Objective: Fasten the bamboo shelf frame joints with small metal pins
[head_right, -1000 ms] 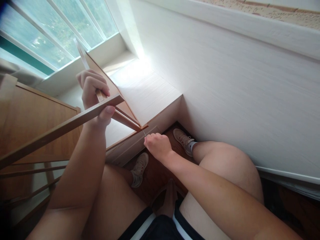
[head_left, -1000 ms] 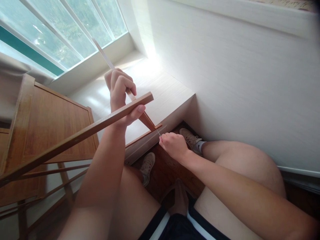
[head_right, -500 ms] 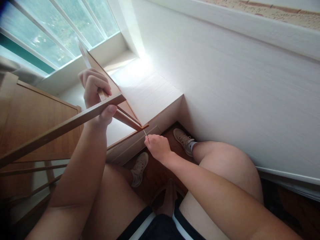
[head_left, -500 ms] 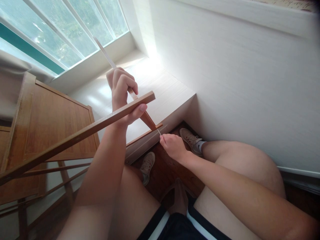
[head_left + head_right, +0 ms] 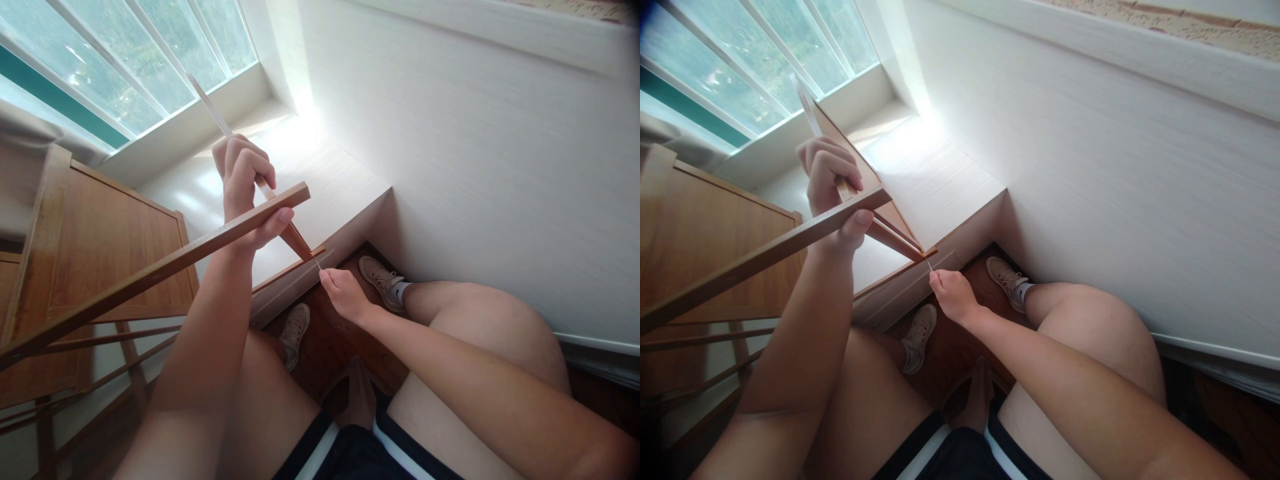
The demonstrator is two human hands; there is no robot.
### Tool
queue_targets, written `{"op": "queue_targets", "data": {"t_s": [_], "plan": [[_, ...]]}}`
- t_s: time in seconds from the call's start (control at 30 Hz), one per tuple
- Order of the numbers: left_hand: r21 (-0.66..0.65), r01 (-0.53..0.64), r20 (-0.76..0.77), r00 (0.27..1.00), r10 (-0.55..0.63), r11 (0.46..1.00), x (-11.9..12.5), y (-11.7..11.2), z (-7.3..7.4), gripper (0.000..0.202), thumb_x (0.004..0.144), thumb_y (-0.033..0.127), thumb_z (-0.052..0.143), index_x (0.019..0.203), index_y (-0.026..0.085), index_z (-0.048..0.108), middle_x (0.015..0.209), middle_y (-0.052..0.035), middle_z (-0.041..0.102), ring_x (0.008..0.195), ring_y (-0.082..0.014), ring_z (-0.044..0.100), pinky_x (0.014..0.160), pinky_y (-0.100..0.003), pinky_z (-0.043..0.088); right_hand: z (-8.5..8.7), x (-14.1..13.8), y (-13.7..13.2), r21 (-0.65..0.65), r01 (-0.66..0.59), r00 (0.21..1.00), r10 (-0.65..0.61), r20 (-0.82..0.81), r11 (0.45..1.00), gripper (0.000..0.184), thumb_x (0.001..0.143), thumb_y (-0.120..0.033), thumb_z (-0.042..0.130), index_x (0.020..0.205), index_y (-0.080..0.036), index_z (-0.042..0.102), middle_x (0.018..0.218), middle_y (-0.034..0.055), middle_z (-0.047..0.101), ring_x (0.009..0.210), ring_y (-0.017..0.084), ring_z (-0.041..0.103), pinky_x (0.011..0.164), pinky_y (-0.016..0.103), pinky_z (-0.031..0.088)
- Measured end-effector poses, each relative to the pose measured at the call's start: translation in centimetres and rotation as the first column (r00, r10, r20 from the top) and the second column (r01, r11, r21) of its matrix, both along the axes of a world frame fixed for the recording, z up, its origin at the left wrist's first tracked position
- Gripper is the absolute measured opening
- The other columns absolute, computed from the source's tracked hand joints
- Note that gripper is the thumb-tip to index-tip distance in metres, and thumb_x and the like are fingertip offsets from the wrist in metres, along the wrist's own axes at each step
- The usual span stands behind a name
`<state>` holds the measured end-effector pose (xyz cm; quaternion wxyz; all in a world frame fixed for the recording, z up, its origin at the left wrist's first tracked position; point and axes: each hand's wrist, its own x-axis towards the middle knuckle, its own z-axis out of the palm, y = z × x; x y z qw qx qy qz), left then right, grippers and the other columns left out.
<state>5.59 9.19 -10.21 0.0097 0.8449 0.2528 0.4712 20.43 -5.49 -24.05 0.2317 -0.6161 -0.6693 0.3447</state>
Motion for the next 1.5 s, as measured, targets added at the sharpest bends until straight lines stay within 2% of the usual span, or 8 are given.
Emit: {"op": "queue_targets", "data": {"t_s": [0.23, 0.47, 0.6, 1.0, 1.27, 1.5], "plan": [[0.005, -0.023, 0.029, 0.999, 0.023, 1.000, 0.2, 0.0, -0.1, 0.061, 0.070, 0.087, 0.037, 0.078, 0.027, 0.046, 0.080, -0.0060, 0.045, 0.093, -0.0292, 0.048, 0.089, -0.057, 0.040, 0.3, -0.2, -0.6, -0.004, -0.005, 1.000, 0.005, 0.016, 1.000, 0.048, 0.102, -0.035, 0.027, 0.066, -0.019, 0.054, 0.059, -0.0016, 0.053, 0.055, 0.012, 0.046, 0.057, 0.026, 0.026], [-0.018, 0.014, 0.026, 1.000, -0.014, 1.000, 0.1, 0.1, -0.2, 0.060, 0.071, 0.086, 0.038, 0.080, 0.027, 0.045, 0.080, -0.0057, 0.043, 0.094, -0.0294, 0.046, 0.092, -0.056, 0.036, 0.5, 0.1, -0.3, 0.011, 0.010, 0.989, -0.011, 0.149, 1.000, 0.046, 0.102, -0.034, 0.027, 0.071, -0.020, 0.058, 0.069, 0.0014, 0.064, 0.061, 0.014, 0.053, 0.059, 0.028, 0.024], [-0.021, -0.005, 0.011, 1.000, 0.005, 1.000, 0.1, 0.0, -0.1, 0.060, 0.071, 0.086, 0.037, 0.080, 0.027, 0.044, 0.081, -0.0062, 0.043, 0.095, -0.0294, 0.045, 0.092, -0.055, 0.036, 0.6, 0.2, -0.1, 0.025, -0.003, 0.974, -0.003, 0.225, 1.000, 0.044, 0.102, -0.034, 0.029, 0.074, -0.020, 0.060, 0.075, 0.0028, 0.068, 0.065, 0.014, 0.057, 0.059, 0.028, 0.024], [0.004, -0.006, 0.067, 0.998, 0.006, 1.000, 0.8, -0.2, 0.0, 0.059, 0.072, 0.086, 0.036, 0.077, 0.028, 0.045, 0.078, -0.0053, 0.042, 0.091, -0.0286, 0.047, 0.091, -0.056, 0.037, 1.5, 0.5, 0.1, 0.046, -0.059, 0.930, 0.038, 0.365, 0.997, 0.038, 0.101, -0.033, 0.033, 0.082, -0.018, 0.062, 0.085, 0.0063, 0.072, 0.076, 0.018, 0.065, 0.057, 0.027, 0.029], [0.005, -0.011, 0.055, 0.998, 0.011, 1.000, 0.6, 0.0, -0.1, 0.060, 0.071, 0.086, 0.036, 0.076, 0.027, 0.043, 0.077, -0.0049, 0.042, 0.090, -0.0288, 0.047, 0.091, -0.057, 0.037, 1.3, 0.5, 0.2, 0.036, -0.046, 0.947, 0.032, 0.320, 0.998, 0.038, 0.101, -0.033, 0.033, 0.083, -0.018, 0.063, 0.086, 0.0075, 0.072, 0.076, 0.018, 0.064, 0.060, 0.026, 0.032], [-0.010, -0.005, 0.024, 1.000, 0.006, 1.000, 0.1, 0.3, -0.3, 0.060, 0.071, 0.086, 0.038, 0.078, 0.027, 0.045, 0.078, -0.0055, 0.043, 0.093, -0.0294, 0.047, 0.093, -0.057, 0.036, 0.5, 0.3, 0.2, 0.003, 0.024, 0.995, -0.024, 0.097, 1.000, 0.041, 0.099, -0.035, 0.033, 0.069, -0.019, 0.055, 0.071, 0.0037, 0.065, 0.066, 0.016, 0.057, 0.060, 0.027, 0.029]]}}
